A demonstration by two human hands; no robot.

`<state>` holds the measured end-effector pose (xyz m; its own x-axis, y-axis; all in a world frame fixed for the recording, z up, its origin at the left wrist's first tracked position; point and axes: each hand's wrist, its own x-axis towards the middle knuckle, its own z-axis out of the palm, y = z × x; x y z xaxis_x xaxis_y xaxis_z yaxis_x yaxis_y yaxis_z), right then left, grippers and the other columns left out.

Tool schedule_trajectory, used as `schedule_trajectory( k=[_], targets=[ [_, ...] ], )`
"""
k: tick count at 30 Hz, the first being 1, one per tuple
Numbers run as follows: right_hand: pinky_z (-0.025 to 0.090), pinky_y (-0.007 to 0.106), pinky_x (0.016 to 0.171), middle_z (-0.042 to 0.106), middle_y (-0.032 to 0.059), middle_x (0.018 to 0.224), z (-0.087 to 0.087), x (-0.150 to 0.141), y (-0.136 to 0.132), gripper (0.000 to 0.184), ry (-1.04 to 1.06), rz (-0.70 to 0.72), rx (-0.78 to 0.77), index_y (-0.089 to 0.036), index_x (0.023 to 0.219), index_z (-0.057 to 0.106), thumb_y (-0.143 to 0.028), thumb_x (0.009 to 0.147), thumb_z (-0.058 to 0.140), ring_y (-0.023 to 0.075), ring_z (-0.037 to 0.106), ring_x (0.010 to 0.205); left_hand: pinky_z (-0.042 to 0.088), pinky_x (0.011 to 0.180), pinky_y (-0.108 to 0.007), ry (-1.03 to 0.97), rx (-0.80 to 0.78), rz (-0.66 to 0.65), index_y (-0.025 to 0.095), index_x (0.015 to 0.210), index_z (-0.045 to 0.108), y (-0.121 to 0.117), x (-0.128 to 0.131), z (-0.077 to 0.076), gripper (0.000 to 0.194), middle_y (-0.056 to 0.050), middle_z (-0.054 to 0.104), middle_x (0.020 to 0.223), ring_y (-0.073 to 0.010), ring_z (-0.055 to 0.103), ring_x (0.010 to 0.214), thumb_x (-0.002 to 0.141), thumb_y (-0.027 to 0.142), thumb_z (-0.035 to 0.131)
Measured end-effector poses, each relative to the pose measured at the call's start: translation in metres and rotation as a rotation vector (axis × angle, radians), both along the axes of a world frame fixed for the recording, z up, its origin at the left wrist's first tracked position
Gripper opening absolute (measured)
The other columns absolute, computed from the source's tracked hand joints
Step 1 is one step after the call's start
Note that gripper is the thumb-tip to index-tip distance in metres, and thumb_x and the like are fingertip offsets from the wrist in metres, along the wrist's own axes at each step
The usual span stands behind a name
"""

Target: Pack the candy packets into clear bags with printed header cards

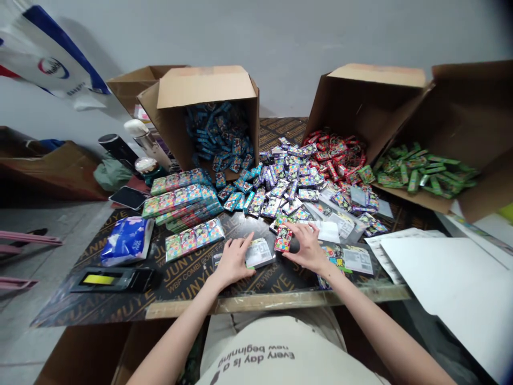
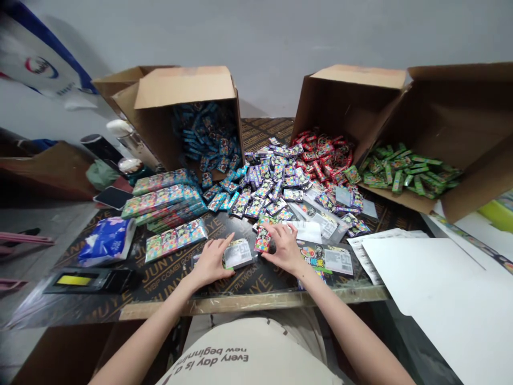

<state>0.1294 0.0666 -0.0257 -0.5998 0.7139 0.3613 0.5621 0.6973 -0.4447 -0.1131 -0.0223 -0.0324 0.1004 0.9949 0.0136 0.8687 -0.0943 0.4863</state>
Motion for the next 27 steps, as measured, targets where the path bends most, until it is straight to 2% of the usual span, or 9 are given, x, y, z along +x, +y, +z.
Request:
schedule_trajectory(
  k=[5,10,13,15,18,20,23,25,27],
  targets=[
    [0.017,0.048,0.1,0.052,0.0109,0.123,-0.008,-0.002,-0.006,0.082,0.003,0.103,-0.132,-0.023,0.132,0.032,-0.042,0.062,0.07,0.0281,0.047,0.112,0.021,0.104,-0.047,-0.065,0.034,-0.039,0.019,0.141,0.01,-0.007,-0.006,0.001,0.105,-0.009,0.053,0.119,-0.0263,0.047,0.111,0.056,0.03,0.07],
    [0.018,0.046,0.102,0.049,0.0104,0.127,-0.005,-0.002,-0.008,0.095,0.023,0.286,-0.25,-0.024,0.136,0.023,-0.048,0.059,0.072,0.0269,0.044,0.118,0.019,0.105,-0.048,-0.123,0.025,-0.097,0.021,0.141,0.012,-0.012,-0.006,0.013,0.102,-0.008,0.052,0.122,-0.0272,0.046,0.114,0.057,0.028,0.068],
    [0.021,0.046,0.101,0.049,0.0107,0.128,-0.003,-0.006,-0.012,0.101,0.096,0.195,-0.244,-0.025,0.139,0.017,-0.05,0.058,0.072,0.0279,0.041,0.121,0.026,0.102,-0.046,-0.155,0.035,-0.046,0.021,0.141,0.012,-0.013,-0.006,0.017,0.101,-0.009,0.051,0.121,-0.0273,0.046,0.112,0.058,0.028,0.068],
    [0.021,0.046,0.1,0.056,0.0091,0.119,0.0,-0.01,-0.017,0.091,0.15,0.145,-0.285,-0.024,0.141,0.011,-0.046,0.07,0.065,0.0256,0.043,0.118,0.03,0.1,-0.045,-0.176,0.043,-0.008,0.021,0.141,0.012,-0.012,-0.005,0.018,0.101,-0.009,0.051,0.12,-0.0279,0.046,0.112,0.058,0.028,0.069],
    [0.02,0.044,0.101,0.063,0.0052,0.108,0.004,-0.015,-0.016,0.064,0.128,0.24,-0.353,-0.025,0.14,0.014,-0.034,0.086,0.048,0.0209,0.05,0.112,0.031,0.098,-0.046,-0.183,0.043,-0.005,0.022,0.141,0.013,-0.013,-0.004,0.016,0.102,-0.009,0.051,0.119,-0.029,0.045,0.112,0.057,0.028,0.069],
    [0.021,0.044,0.1,0.06,0.0059,0.113,0.004,-0.017,-0.005,0.06,0.108,0.172,-0.275,-0.026,0.138,0.022,-0.033,0.085,0.048,0.0219,0.047,0.114,0.031,0.098,-0.045,-0.171,0.037,-0.008,0.022,0.141,0.012,-0.014,-0.003,0.011,0.102,-0.009,0.051,0.119,-0.0287,0.046,0.111,0.057,0.028,0.069],
    [0.02,0.048,0.098,0.052,0.0096,0.124,-0.002,-0.017,0.025,0.07,0.018,-0.053,-0.067,-0.025,0.135,0.031,-0.031,0.072,0.06,0.0303,0.036,0.121,0.03,0.098,-0.047,-0.11,0.008,-0.014,0.022,0.141,0.016,-0.014,0.0,0.0,0.102,-0.009,0.052,0.117,-0.0284,0.047,0.109,0.055,0.029,0.07],
    [0.018,0.052,0.097,0.056,0.0107,0.118,-0.005,-0.018,0.041,0.074,-0.087,-0.066,-0.02,-0.023,0.135,0.032,-0.023,0.067,0.059,0.0332,0.038,0.119,0.026,0.1,-0.05,-0.074,-0.009,-0.003,0.022,0.138,0.027,-0.012,0.004,-0.004,0.097,-0.009,0.054,0.114,-0.0287,0.048,0.108,0.052,0.03,0.072],
    [0.018,0.052,0.097,0.061,0.01,0.109,-0.004,-0.021,0.045,0.076,-0.119,-0.007,-0.04,-0.021,0.136,0.03,-0.017,0.065,0.054,0.031,0.045,0.111,0.024,0.101,-0.05,-0.139,0.005,0.064,0.022,0.13,0.042,-0.008,0.01,-0.003,0.086,-0.01,0.055,0.114,-0.0292,0.047,0.109,0.051,0.035,0.075]
  ],
)
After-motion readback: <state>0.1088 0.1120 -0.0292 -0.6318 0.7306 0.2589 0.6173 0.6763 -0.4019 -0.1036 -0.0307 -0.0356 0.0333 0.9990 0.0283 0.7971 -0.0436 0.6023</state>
